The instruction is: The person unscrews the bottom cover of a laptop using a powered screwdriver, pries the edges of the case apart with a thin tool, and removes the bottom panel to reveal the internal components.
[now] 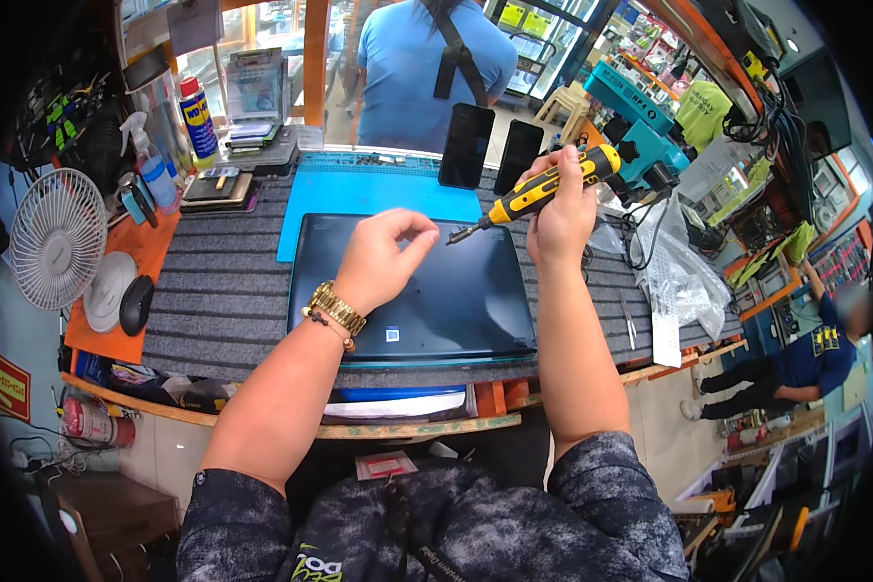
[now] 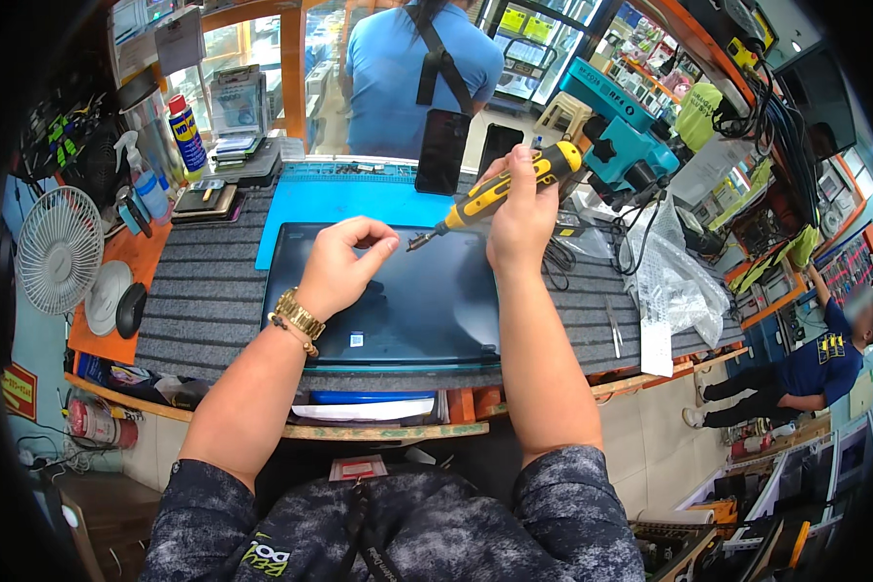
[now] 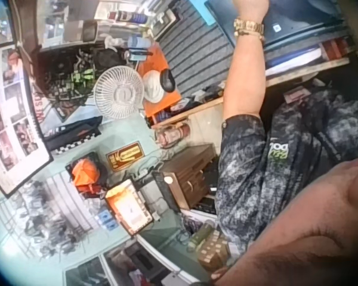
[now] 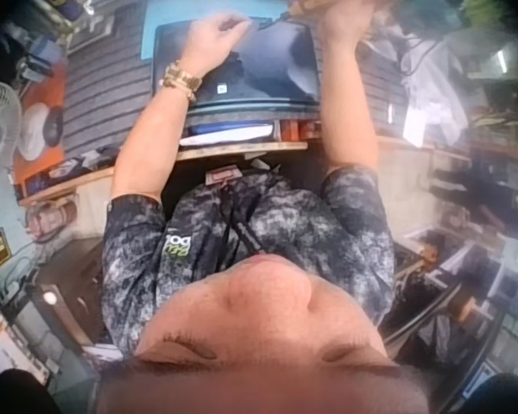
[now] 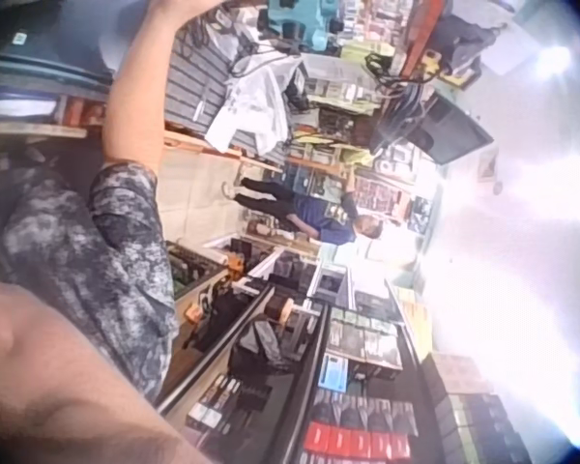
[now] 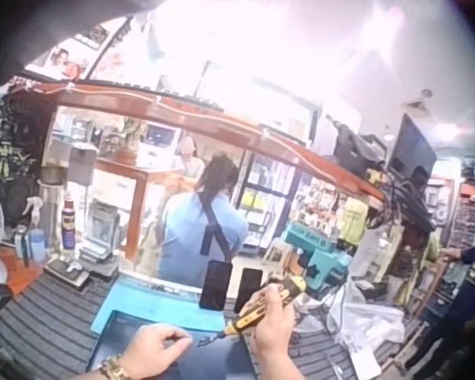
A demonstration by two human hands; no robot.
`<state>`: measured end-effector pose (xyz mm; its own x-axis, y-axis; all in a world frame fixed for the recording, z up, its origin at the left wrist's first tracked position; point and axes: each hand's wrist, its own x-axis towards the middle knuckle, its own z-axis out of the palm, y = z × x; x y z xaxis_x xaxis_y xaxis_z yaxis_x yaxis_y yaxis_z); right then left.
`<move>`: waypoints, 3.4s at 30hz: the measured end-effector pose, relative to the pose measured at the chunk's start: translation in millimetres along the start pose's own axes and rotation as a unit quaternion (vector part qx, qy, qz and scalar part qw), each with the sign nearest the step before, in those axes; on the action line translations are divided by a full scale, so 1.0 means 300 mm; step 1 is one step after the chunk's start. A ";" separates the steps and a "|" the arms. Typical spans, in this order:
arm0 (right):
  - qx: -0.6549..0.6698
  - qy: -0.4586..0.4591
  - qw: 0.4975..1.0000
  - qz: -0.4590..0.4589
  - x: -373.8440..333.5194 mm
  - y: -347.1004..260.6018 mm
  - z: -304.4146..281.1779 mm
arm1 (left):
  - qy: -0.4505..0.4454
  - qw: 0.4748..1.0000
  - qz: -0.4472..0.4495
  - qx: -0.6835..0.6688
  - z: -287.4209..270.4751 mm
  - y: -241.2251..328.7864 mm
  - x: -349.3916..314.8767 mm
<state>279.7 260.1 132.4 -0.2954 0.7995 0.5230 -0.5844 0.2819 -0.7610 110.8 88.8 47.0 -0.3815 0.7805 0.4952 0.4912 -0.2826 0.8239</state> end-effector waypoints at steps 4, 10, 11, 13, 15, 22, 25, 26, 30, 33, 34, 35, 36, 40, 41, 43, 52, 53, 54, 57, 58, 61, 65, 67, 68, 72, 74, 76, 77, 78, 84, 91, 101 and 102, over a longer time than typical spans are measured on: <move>-0.013 -0.015 1.000 0.005 -0.045 0.037 0.010 | -0.004 0.998 0.065 -0.018 0.010 0.032 -0.003; -0.030 0.031 0.999 0.019 -0.022 -0.043 -0.094 | 0.135 0.989 0.042 0.040 -0.055 -0.014 0.028; -0.082 0.028 0.995 0.049 -0.011 -0.092 -0.134 | 0.157 0.984 0.047 0.076 -0.081 -0.017 0.031; -0.204 0.019 0.973 0.107 0.023 -0.166 -0.246 | 0.146 0.976 0.003 0.164 -0.137 -0.025 0.035; -0.359 0.012 0.918 0.170 0.048 -0.209 -0.394 | 0.123 0.970 -0.039 0.206 -0.173 -0.077 0.038; -0.724 -0.031 0.658 0.204 0.028 -0.128 -0.826 | 0.051 0.868 -0.249 0.426 -0.260 -0.117 0.044; -0.774 -0.051 0.615 0.142 -0.010 -0.077 -0.871 | 0.054 0.861 -0.260 0.433 -0.291 -0.142 0.032; -0.771 -0.055 0.619 0.141 -0.003 -0.069 -0.872 | 0.056 0.861 -0.253 0.438 -0.302 -0.160 0.026; -0.719 -0.029 0.684 0.117 0.044 -0.170 -0.985 | 0.045 0.853 -0.262 0.448 -0.293 -0.162 0.030; -0.798 -0.097 0.579 0.135 0.032 -0.273 -1.138 | 0.028 0.855 -0.270 0.443 -0.287 -0.155 0.038; -0.797 -0.095 0.581 0.135 0.020 -0.291 -1.115 | 0.028 0.854 -0.268 0.445 -0.293 -0.156 0.029; -0.801 -0.121 0.545 0.216 -0.002 -0.312 -1.093 | 0.029 0.850 -0.273 0.449 -0.306 -0.159 0.022; -0.800 -0.144 0.503 0.295 -0.032 -0.345 -1.079 | 0.027 0.849 -0.275 0.451 -0.304 -0.155 0.023; -0.802 -0.096 0.551 0.211 -0.118 -0.323 -1.185 | 0.018 0.845 -0.272 0.460 -0.287 -0.150 0.032; -0.791 -0.087 0.572 0.200 -0.128 -0.318 -1.197 | 0.018 0.846 -0.269 0.459 -0.282 -0.149 0.033; -0.781 -0.078 0.586 0.204 -0.135 -0.308 -1.185 | 0.011 0.841 -0.280 0.463 -0.283 -0.139 0.031; -0.718 -0.036 0.678 0.152 -0.131 -0.290 -1.217 | 0.015 0.851 -0.271 0.450 -0.285 -0.132 0.024; -0.725 -0.032 0.673 0.145 -0.131 -0.291 -1.225 | 0.015 0.852 -0.270 0.449 -0.285 -0.135 0.027; -0.730 -0.029 0.668 0.138 -0.129 -0.291 -1.215 | 0.014 0.853 -0.268 0.448 -0.290 -0.138 0.025; -0.689 -0.001 0.688 0.228 -0.125 -0.301 -1.178 | 0.013 0.852 -0.265 0.451 -0.297 -0.148 0.018; -0.689 -0.003 0.688 0.228 -0.121 -0.307 -1.161 | 0.012 0.850 -0.263 0.457 -0.299 -0.148 0.013; -0.624 0.014 0.719 0.305 -0.118 -0.316 -1.166 | 0.011 0.854 -0.263 0.449 -0.304 -0.149 0.014; -0.655 -0.036 0.733 0.179 -0.126 -0.280 -1.265 | 0.007 0.855 -0.265 0.447 -0.290 -0.144 0.023; -0.656 -0.039 0.737 0.156 -0.126 -0.279 -1.266 | 0.007 0.855 -0.261 0.449 -0.292 -0.143 0.021; -0.669 -0.034 0.726 0.156 -0.126 -0.286 -1.269 | 0.006 0.855 -0.261 0.447 -0.290 -0.144 0.021; -0.664 -0.043 0.721 0.193 -0.132 -0.323 -1.196 | 0.008 0.854 -0.262 0.449 -0.298 -0.152 0.016; -0.696 -0.045 0.697 0.167 -0.133 -0.345 -1.157 | 0.009 0.853 -0.261 0.451 -0.303 -0.157 0.012; -0.726 -0.045 0.671 0.142 -0.134 -0.363 -1.141 | 0.011 0.853 -0.260 0.452 -0.304 -0.152 0.012; -0.734 -0.043 0.664 0.134 -0.128 -0.368 -1.132 | 0.011 0.852 -0.261 0.453 -0.306 -0.148 0.011; -0.743 -0.037 0.656 0.126 -0.127 -0.376 -1.138 | 0.011 0.853 -0.262 0.451 -0.300 -0.144 0.014; -0.753 -0.099 0.640 0.119 -0.132 -0.330 -1.218 | 0.007 0.857 -0.263 0.444 -0.294 -0.146 0.021; -0.751 -0.126 0.636 0.130 -0.178 -0.349 -1.173 | 0.011 0.857 -0.262 0.444 -0.299 -0.147 0.015; -0.797 -0.162 0.564 0.144 -0.197 -0.336 -1.136 | 0.011 0.857 -0.258 0.446 -0.301 -0.161 0.016; -0.802 -0.156 0.555 0.155 -0.193 -0.331 -1.137 | 0.009 0.857 -0.259 0.446 -0.301 -0.160 0.017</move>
<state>612.6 366.6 46.6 -0.4561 0.8816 0.1214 0.8828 0.4654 -0.0636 14.5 55.9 34.9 -0.7378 0.6610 0.1371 0.6517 0.6443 0.4003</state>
